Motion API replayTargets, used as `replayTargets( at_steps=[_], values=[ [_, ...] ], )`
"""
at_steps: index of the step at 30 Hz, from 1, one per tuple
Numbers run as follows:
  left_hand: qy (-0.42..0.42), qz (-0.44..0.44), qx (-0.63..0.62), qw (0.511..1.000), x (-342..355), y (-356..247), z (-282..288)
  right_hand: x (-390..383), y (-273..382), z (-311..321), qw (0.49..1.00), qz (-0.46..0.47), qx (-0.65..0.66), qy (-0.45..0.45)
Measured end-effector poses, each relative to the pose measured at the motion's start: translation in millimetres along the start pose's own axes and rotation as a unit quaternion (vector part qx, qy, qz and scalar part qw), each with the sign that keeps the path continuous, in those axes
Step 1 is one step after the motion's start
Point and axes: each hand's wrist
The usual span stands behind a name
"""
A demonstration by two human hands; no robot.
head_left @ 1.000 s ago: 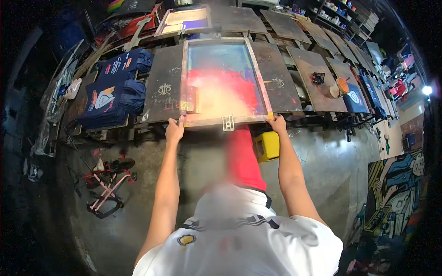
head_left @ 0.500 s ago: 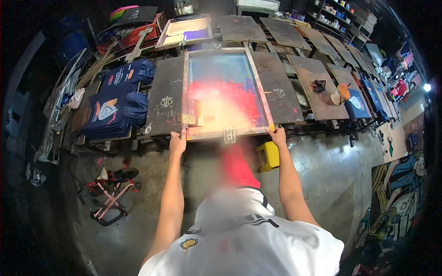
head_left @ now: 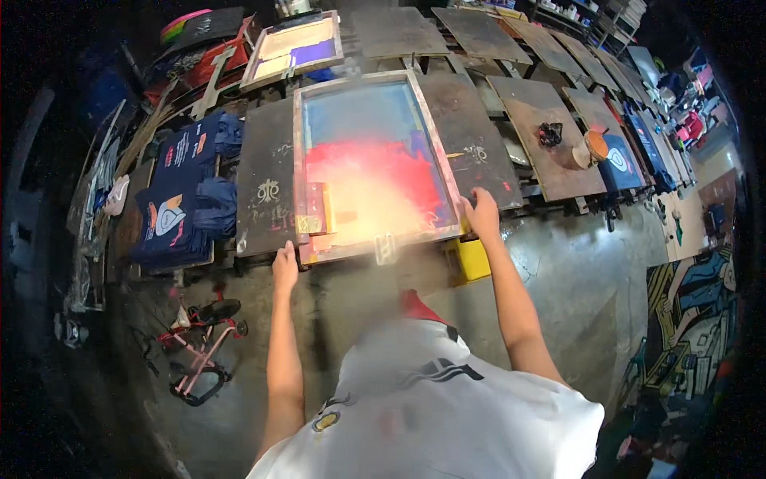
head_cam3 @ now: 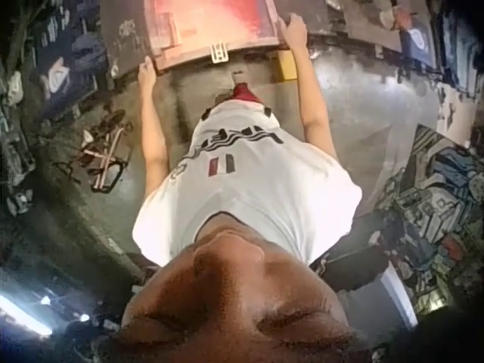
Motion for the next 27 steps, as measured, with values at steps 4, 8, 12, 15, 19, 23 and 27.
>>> replayTargets(
  at_steps=[4, 8, 12, 15, 19, 23, 27],
  values=[
    [-0.015, -0.035, -0.028, 0.999, 21, -43, -11, 34, -32, -25, 0.989, -0.047, 0.042, 0.131],
    [-0.017, 0.041, -0.082, 0.996, 64, 6, -10, 44, -19, -66, 0.988, -0.018, -0.001, 0.152],
    [0.024, 0.147, -0.183, 0.972, 45, -19, -14, 27, -22, -43, 0.976, -0.071, -0.002, 0.204],
    [0.031, 0.151, -0.218, 0.964, 42, -16, -9, 39, -22, -42, 0.970, -0.082, 0.011, 0.230],
    [0.087, 0.257, -0.207, 0.940, 35, -37, 2, 30, -32, -48, 0.970, -0.090, 0.030, 0.223],
    [0.057, 0.266, -0.263, 0.926, 23, -31, 6, 34, -44, -38, 0.936, -0.136, 0.167, 0.276],
    [0.025, 0.270, -0.285, 0.919, 28, -33, 7, 53, -34, -18, 0.905, -0.189, 0.222, 0.310]
  ],
)
Point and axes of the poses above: each hand's wrist, its own x-axis towards the middle knuckle, its own z-axis out of the back of the hand, y = z × x, and after that the axes turned 6 degrees about z, right-handed
